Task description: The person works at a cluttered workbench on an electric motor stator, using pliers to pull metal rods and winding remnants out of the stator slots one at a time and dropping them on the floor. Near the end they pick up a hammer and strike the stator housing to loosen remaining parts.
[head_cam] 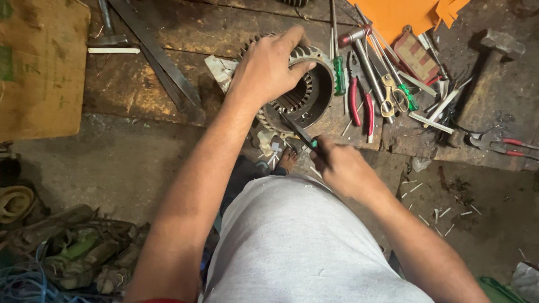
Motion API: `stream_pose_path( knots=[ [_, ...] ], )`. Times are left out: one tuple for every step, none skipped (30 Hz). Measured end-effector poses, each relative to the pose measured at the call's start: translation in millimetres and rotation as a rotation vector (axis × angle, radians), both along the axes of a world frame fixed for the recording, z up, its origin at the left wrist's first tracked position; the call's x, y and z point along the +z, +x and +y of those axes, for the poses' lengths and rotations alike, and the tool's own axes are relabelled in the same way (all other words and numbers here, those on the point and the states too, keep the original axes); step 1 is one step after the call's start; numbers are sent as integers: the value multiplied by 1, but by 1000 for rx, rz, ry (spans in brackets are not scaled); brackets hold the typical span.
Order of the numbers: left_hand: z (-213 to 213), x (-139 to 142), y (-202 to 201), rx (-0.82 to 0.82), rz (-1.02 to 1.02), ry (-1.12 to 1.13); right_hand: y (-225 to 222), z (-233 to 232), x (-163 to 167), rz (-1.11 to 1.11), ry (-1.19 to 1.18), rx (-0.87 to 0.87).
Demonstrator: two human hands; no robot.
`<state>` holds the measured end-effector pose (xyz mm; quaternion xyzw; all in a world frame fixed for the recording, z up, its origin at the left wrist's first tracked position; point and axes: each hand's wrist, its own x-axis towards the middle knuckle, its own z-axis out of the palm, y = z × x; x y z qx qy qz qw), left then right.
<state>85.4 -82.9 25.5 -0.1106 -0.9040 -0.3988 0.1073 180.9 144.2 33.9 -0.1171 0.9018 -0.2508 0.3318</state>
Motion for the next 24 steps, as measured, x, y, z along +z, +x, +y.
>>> stream_pose_path(
  knots=[
    [0, 0, 0, 9, -41, 6, 1, -1, -1, 13, -27, -16],
    [1, 1, 0, 17, -79, 12, 3, -1, -2, 30, -52, -33],
    [2, 1, 0, 11, -46, 12, 4, -2, -2, 47, -78, -48],
    [3, 1, 1, 6, -16, 13, 6, -3, -2, 57, -65, -36],
    [4, 1, 2, 1, 15, 12, 6, -3, -2, 68, -54, -24],
    [4, 1, 3, 10, 10, 7, 5, -3, -2, 80, -44, -13],
    [5, 0, 3, 16, 3, 4, 3, -3, -1, 66, -26, 9],
    [6, 0, 4, 21, -4, 3, -1, -2, 0, 50, -5, 30],
    [7, -1, 5, 33, -22, -7, -6, -1, 0, 33, 13, 50],
    [7, -1, 6, 45, -38, -19, -11, 0, 1, 6, 72, 83],
    [7, -2, 5, 55, -51, -33, -18, 3, 3, -19, 129, 113],
    [7, -2, 5, 54, -14, -38, -25, 4, 2, -45, 185, 141],
    [7, -3, 4, 51, 23, -41, -31, 5, 1, -101, 160, 136],
    [7, -3, 4, 49, 59, -40, -36, 7, 0, -157, 136, 132],
    [7, -4, 4, 55, 50, -49, -39, 8, -2, -212, 112, 128],
    [7, -5, 5, 60, 41, -60, -38, 8, -6, -355, 12, 1],
    [8, -5, 5, 66, 32, -70, -36, 6, -10, -494, -91, -127],
    [9, -6, 6, 68, 43, -76, -31, 4, -14, -633, -196, -255],
    [11, -7, 7, 72, 52, -80, -24, 3, -17, -590, -180, -273],
    [12, -8, 8, 78, 62, -84, -14, 0, -21, -546, -164, -289],
    [15, -8, 8, 85, 71, -88, -5, -2, -24, -503, -147, -304],
    [17, -9, 9, 92, 78, -93, 2, -2, -25, -355, -92, -239],
    [20, -9, 10, 99, 83, -97, 7, -1, -26, -211, -37, -173],
    [22, -9, 10, 112, 88, -123, 10, 1, -25, -69, 21, -105]
  ],
)
